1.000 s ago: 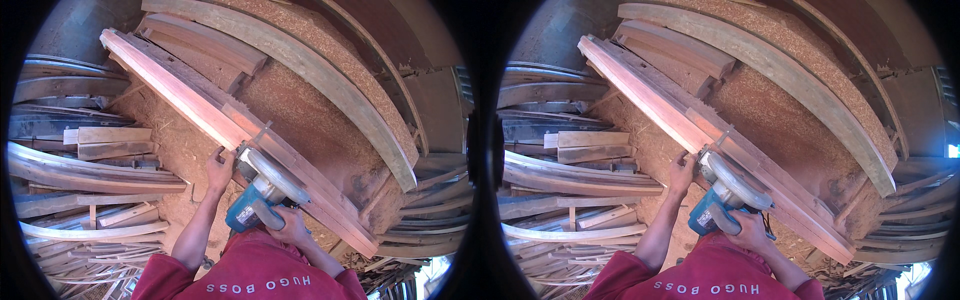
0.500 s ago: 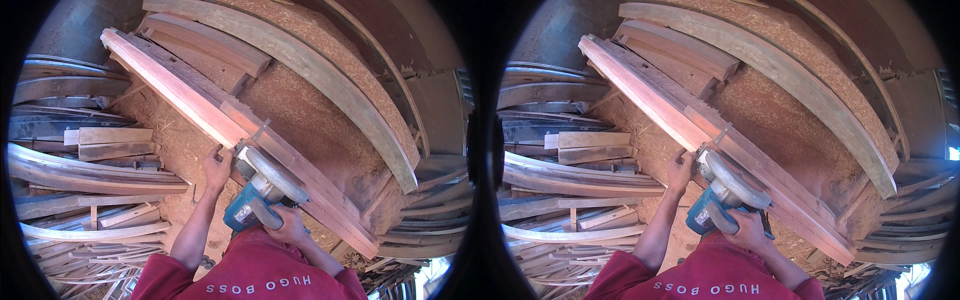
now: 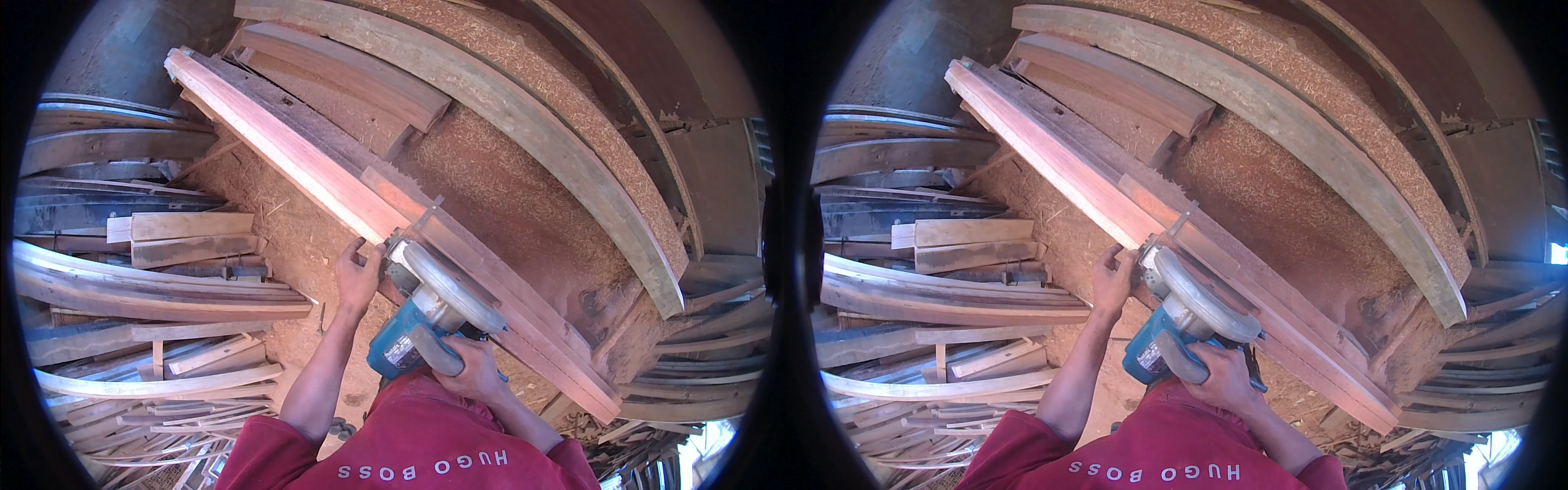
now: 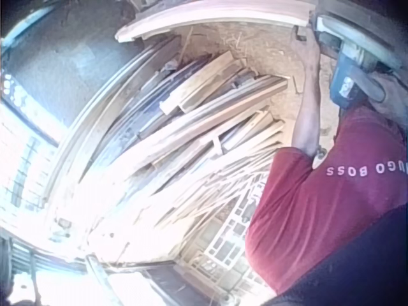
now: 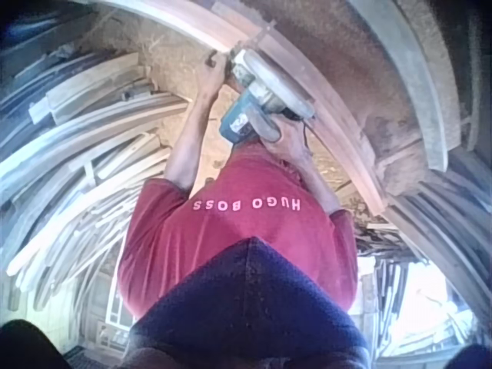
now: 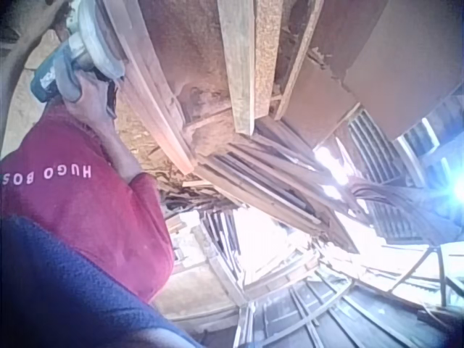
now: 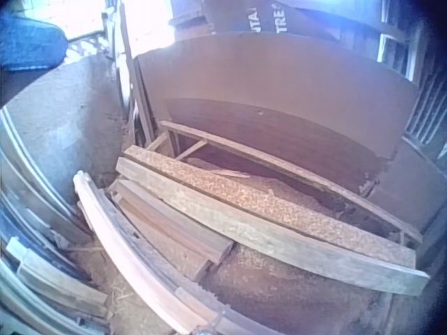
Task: The person steady's a long wooden plank by hand and then uses a circular saw to cut through it in a workshop.
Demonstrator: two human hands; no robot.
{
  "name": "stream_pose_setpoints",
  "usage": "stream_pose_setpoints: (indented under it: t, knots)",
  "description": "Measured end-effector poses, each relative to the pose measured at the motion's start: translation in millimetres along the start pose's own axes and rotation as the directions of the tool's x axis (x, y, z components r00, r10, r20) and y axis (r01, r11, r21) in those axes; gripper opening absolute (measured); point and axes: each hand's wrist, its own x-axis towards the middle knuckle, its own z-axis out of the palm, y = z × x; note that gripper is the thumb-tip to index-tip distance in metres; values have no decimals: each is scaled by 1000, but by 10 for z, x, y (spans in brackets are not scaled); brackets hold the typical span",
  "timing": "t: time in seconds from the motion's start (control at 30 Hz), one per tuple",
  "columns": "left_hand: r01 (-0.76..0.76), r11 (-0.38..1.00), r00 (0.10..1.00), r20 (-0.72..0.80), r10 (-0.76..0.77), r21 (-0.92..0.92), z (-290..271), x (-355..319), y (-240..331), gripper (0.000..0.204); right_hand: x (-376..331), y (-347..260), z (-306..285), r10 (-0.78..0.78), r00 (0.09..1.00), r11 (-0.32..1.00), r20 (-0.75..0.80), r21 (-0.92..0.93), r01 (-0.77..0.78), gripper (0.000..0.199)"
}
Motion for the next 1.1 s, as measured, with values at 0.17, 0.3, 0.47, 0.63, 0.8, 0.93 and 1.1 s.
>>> stream_pose_setpoints:
  t: [0.17,0.3,0.47,0.63,0.8,0.93,1.1]
  knots:
    - [0,998,1000,8,0,69,-61,69,29,65,56,-22,37,18,1000,1000,4,18,-18,36]
    - [19,999,1000,16,-20,50,-99,112,65,66,110,-54,60,11,1000,1000,-2,1,-11,35]
    - [32,999,999,8,-32,4,-133,194,11,66,170,-76,97,18,1000,1000,1,-10,-18,35]
    - [15,998,1000,-2,-15,63,-187,242,52,66,210,-66,149,12,1000,1000,-13,-6,-12,35]
    - [10,998,1000,-4,-9,59,-228,288,86,65,276,-104,164,14,1000,1000,-9,-2,-14,36]
    - [19,999,1000,-10,-19,44,-265,330,96,66,330,-137,187,8,1000,1000,-7,2,-8,37]
    - [15,1000,1000,-5,-15,26,-302,388,94,66,378,-143,218,17,1000,1000,12,-4,-17,38]
